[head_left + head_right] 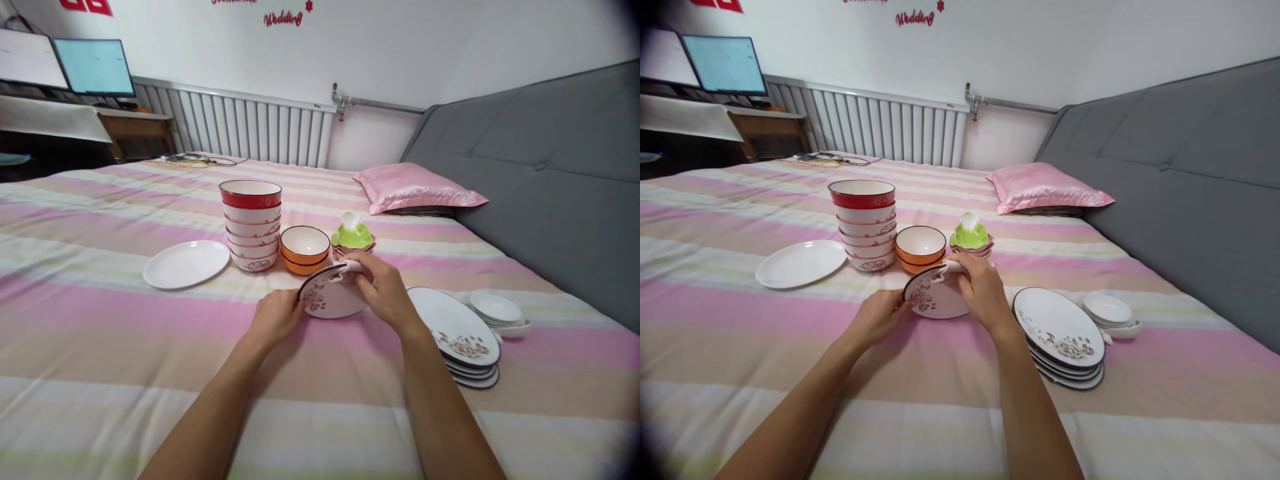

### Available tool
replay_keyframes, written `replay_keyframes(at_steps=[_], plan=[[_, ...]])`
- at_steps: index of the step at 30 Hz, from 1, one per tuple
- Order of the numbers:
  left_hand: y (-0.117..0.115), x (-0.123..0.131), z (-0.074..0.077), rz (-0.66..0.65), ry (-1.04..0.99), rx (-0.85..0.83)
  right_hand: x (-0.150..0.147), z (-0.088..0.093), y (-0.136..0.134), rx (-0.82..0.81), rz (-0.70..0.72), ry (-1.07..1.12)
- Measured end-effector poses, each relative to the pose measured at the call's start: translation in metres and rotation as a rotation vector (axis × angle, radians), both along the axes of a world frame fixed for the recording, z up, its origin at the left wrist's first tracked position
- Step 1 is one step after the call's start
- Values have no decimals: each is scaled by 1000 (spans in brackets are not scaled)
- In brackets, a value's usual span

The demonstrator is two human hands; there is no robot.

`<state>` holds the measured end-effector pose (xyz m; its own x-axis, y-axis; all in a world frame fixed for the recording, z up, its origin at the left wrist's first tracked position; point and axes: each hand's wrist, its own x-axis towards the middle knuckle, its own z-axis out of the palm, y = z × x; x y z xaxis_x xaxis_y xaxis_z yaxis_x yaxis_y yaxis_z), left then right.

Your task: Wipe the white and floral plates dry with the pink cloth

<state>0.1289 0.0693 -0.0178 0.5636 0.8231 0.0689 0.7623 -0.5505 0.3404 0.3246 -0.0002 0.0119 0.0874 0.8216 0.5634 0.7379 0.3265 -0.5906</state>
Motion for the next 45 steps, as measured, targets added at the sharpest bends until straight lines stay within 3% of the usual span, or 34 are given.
replay_keyframes(at_steps=[7, 11, 19, 28, 35, 38, 40, 42, 45], plan=[[2, -2, 0, 84, -240, 187, -1, -1, 2, 6, 26, 86], [5, -5, -3, 57, -350, 301, -10, -3, 6, 42, 97, 78], [4, -6, -3, -42, -385, 476, -19, -5, 6, 88, 115, 14], [-3, -5, 2, -120, -341, 537, -33, 3, 0, 86, 79, -218], [-4, -4, 3, -147, -325, 461, -36, 3, -2, 55, 53, -289], [-2, -4, 3, -129, -465, 288, -29, 3, -1, 44, 69, -237], [1, -5, 0, -49, -514, 132, -22, 1, 1, 38, 70, -180], [4, -6, -4, 35, -414, 22, -14, -1, 3, 29, 55, -120], [6, -6, -8, 58, -176, -16, -6, -3, 5, 0, 21, -35]])
